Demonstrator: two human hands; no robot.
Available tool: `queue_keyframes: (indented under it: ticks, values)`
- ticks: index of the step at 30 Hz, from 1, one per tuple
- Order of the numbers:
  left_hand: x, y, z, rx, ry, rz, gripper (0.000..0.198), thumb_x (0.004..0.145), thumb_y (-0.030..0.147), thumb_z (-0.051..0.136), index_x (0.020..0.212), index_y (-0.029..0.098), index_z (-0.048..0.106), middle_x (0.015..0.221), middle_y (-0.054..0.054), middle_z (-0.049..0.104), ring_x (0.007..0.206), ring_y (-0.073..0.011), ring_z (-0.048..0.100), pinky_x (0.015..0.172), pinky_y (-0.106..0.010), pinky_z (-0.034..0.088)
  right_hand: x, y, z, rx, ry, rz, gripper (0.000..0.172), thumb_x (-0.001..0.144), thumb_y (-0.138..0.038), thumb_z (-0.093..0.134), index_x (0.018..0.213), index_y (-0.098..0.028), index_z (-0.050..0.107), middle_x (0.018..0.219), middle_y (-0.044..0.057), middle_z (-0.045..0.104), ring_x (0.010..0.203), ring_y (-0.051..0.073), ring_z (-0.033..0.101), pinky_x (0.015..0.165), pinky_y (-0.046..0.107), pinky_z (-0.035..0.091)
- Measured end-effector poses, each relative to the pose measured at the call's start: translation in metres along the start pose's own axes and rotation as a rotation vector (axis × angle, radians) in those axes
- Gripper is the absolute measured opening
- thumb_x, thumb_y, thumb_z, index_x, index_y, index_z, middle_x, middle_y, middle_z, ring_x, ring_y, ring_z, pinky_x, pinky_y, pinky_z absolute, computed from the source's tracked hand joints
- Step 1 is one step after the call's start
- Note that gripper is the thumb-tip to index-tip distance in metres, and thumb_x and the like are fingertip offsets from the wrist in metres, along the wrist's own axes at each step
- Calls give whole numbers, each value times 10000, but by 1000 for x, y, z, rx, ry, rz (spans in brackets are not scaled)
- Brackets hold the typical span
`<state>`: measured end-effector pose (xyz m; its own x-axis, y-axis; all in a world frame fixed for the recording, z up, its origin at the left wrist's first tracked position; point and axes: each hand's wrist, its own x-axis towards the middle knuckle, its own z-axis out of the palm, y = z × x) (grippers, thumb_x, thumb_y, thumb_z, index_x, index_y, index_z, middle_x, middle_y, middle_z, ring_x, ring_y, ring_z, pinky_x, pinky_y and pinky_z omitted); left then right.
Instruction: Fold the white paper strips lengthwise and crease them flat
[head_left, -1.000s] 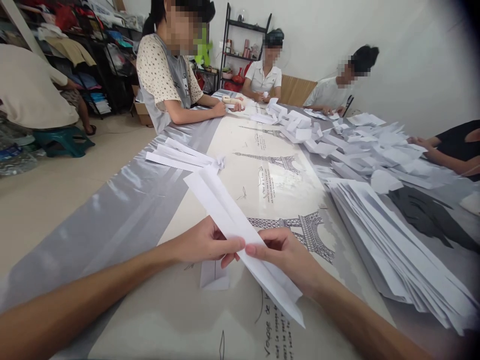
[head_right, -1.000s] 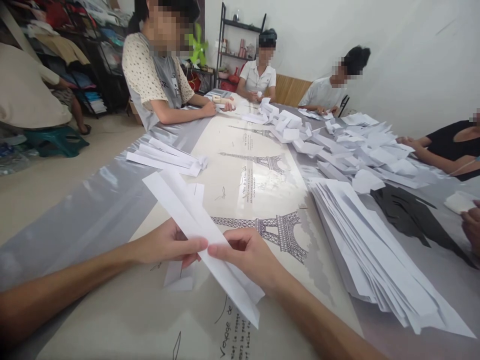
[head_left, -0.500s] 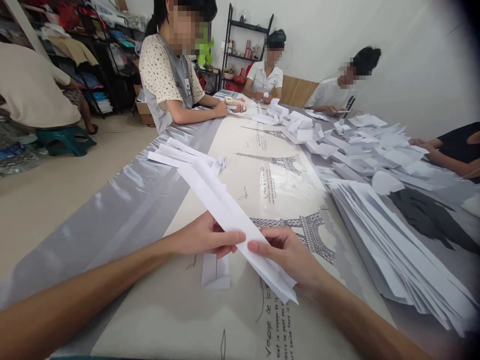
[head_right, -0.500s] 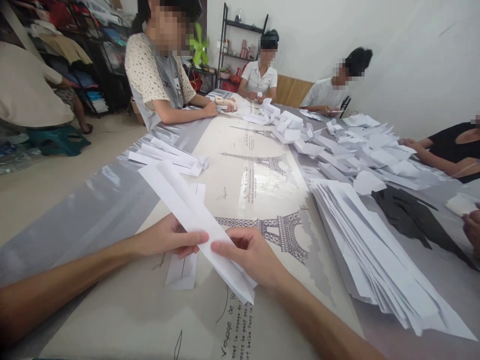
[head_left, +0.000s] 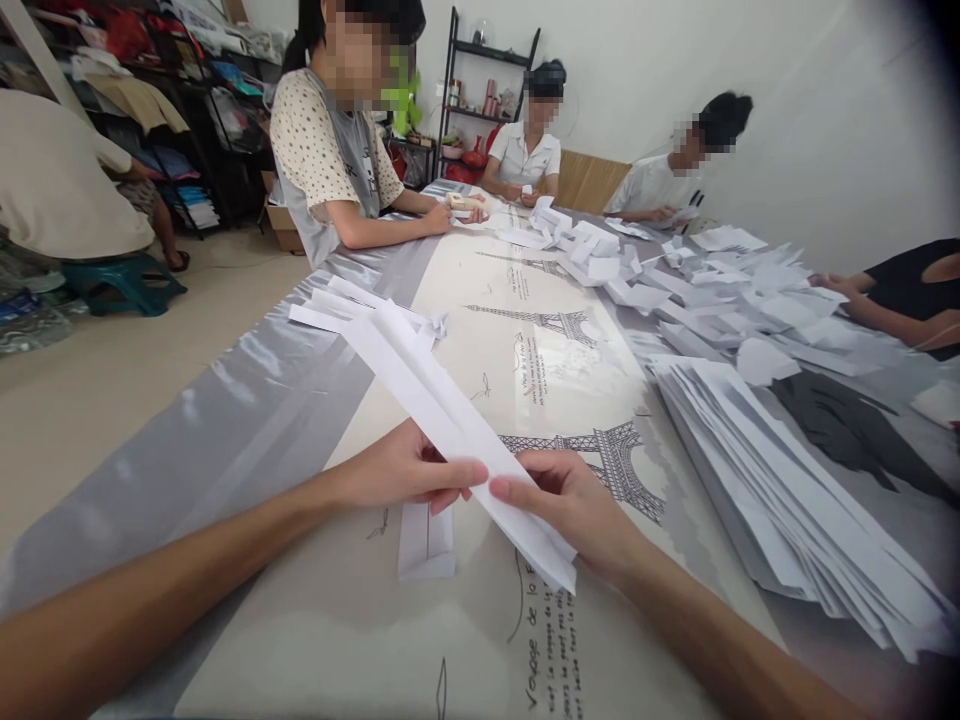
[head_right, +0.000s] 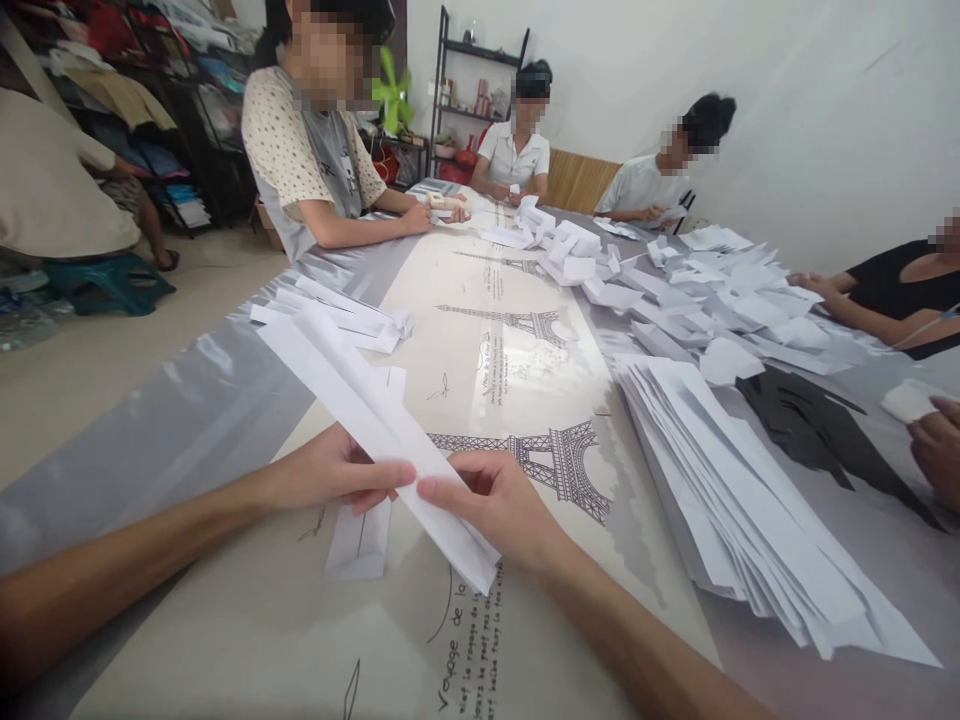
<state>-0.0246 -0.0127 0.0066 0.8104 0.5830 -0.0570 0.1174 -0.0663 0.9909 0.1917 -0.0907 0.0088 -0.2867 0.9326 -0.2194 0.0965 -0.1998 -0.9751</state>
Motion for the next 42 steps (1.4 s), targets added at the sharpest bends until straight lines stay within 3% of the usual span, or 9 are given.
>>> queue_keyframes:
  ticks: [5,10,22,33,37,42]
  values:
    - [1,-1,-8,-33,62,6,336,920,369,668,683,136,620,445,58,478,413,-54,402,423,-175,311,0,0,-1,26,44,7,256,860,-471,756,851,-215,773,699,-5,591,556,91,458,469,233,337]
    - [3,1,-10,-43,61,-14,339,919,407,676,725,130,646,497,19,595,375,-39,359,372,-170,252,0,2,-1,-11,129,0,284,840,-481,767,781,-204,748,661,-10,568,537,97,443,449,239,321]
    - [4,-2,-16,5,3,2,317,906,400,684,761,119,690,567,-7,638,417,-43,348,388,-169,252,0,1,-2,-44,120,-9,281,857,-460,755,753,-200,732,623,-19,536,502,88,434,415,224,340]
    - [3,3,-6,3,-31,-9,319,917,398,659,731,139,672,565,15,599,435,-52,365,408,-176,268,0,0,0,-78,109,-38,258,869,-465,724,821,-216,773,653,-9,555,531,103,422,458,252,318]
    - [3,4,-10,8,37,-4,357,915,410,664,687,136,648,558,15,592,441,-50,357,422,-181,272,1,0,-2,-71,94,-51,291,874,-473,716,770,-202,733,660,-11,549,560,107,429,496,261,319]
    - [3,4,1,3,115,3,338,937,418,635,742,141,647,534,29,558,458,-63,379,442,-188,285,0,0,0,-80,125,-73,334,866,-478,729,696,-194,683,620,-21,505,545,104,407,490,260,296]
